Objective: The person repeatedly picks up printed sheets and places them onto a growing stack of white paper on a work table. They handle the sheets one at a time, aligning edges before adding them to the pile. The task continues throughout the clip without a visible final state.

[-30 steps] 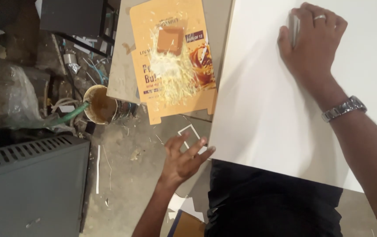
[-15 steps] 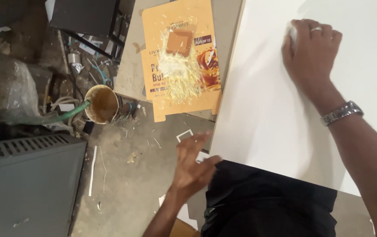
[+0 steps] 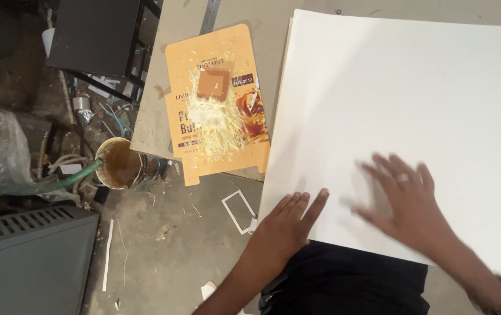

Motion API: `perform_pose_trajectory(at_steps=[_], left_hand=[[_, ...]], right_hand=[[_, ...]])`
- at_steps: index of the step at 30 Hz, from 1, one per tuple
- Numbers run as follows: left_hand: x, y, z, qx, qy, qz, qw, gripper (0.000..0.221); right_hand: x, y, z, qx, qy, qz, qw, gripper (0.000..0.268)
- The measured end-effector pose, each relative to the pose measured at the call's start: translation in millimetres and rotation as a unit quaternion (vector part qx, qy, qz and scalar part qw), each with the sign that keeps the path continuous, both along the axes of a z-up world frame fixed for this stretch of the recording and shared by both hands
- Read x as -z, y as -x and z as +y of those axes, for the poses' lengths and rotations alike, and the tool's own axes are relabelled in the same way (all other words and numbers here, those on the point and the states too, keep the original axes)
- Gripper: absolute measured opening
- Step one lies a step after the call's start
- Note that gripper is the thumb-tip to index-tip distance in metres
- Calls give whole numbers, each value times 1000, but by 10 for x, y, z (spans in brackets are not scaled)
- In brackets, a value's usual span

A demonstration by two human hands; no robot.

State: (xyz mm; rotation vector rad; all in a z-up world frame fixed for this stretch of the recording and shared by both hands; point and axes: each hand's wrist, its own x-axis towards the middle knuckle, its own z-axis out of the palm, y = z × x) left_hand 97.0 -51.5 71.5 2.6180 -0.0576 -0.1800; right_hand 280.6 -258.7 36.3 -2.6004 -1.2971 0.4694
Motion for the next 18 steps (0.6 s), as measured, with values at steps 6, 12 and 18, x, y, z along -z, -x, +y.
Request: perform_pose_trajectory(at_steps=[6, 12, 18], left_hand=[[-198, -117, 21, -9, 64, 82, 994, 89], [-657, -202, -98, 34, -209, -198, 957, 55], [90, 428, -82, -159, -118, -309, 930, 58]], right_hand=[[3, 373, -450, -62, 18, 1, 998, 107], [16, 586, -571, 21, -15, -19, 999, 85], [210, 756, -140, 236, -253, 54, 937, 57]])
